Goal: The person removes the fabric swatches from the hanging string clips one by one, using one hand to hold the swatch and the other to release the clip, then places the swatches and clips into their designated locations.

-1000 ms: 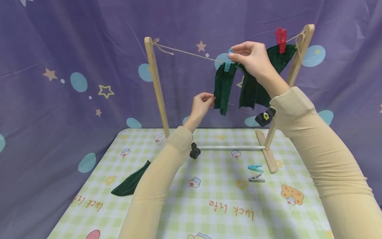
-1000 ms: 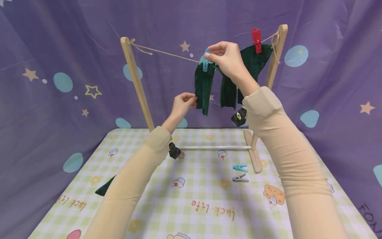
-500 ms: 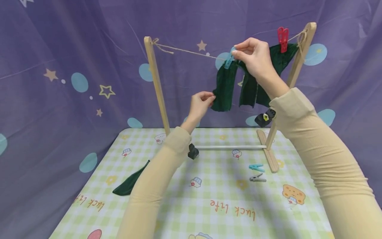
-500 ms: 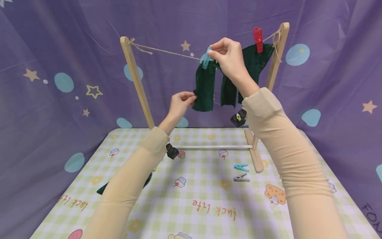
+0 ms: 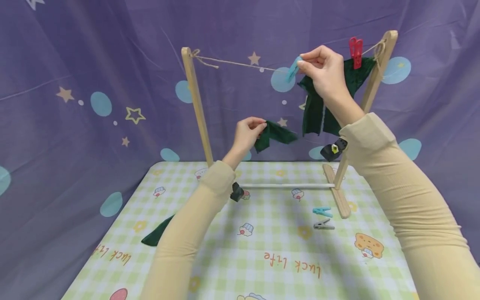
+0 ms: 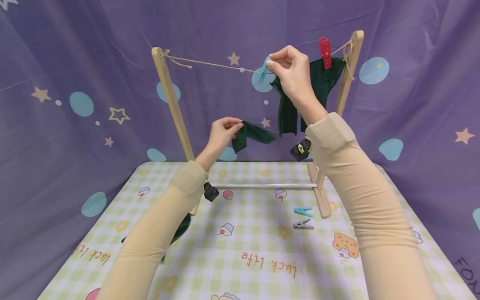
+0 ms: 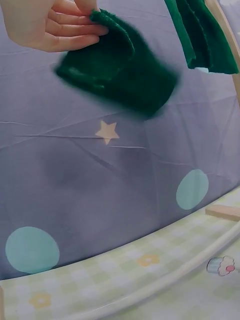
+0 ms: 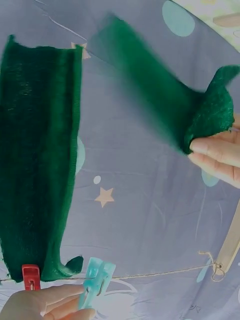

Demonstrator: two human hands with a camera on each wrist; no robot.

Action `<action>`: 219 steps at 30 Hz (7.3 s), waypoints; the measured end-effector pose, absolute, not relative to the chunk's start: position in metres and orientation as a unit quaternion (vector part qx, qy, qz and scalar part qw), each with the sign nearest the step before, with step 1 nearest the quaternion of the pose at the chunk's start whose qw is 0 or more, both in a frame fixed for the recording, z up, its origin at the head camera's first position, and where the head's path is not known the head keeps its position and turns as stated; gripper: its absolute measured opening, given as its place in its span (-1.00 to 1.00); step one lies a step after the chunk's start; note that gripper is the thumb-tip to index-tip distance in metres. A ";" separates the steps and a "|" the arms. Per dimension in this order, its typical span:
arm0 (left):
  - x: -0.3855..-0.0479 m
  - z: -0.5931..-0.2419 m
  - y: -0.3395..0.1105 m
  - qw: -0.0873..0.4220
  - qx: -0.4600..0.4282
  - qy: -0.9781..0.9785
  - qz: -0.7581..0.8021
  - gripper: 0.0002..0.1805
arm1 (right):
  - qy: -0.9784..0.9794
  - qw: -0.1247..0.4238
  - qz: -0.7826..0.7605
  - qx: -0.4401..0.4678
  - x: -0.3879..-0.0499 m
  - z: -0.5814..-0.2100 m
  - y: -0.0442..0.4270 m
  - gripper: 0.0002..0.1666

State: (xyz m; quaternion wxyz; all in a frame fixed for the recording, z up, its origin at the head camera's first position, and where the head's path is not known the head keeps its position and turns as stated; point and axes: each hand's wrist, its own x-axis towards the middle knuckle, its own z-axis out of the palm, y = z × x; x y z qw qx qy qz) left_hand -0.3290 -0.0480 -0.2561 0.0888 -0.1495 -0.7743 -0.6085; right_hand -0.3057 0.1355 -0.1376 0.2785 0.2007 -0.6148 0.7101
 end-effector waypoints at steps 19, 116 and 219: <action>-0.323 -0.264 -0.082 -0.011 -0.158 -0.850 -0.503 -0.79 | -0.580 0.294 0.737 0.183 -0.301 -0.127 0.145 -0.88; -0.244 -0.373 -0.206 -0.116 -0.066 -0.834 -0.536 -0.71 | -0.819 -0.031 0.567 0.079 -0.175 -0.392 0.230 -0.48; -0.259 -0.320 -0.151 -0.119 -0.238 -0.825 -0.498 -0.71 | -0.870 0.111 0.438 0.198 -0.205 -0.296 0.243 -0.67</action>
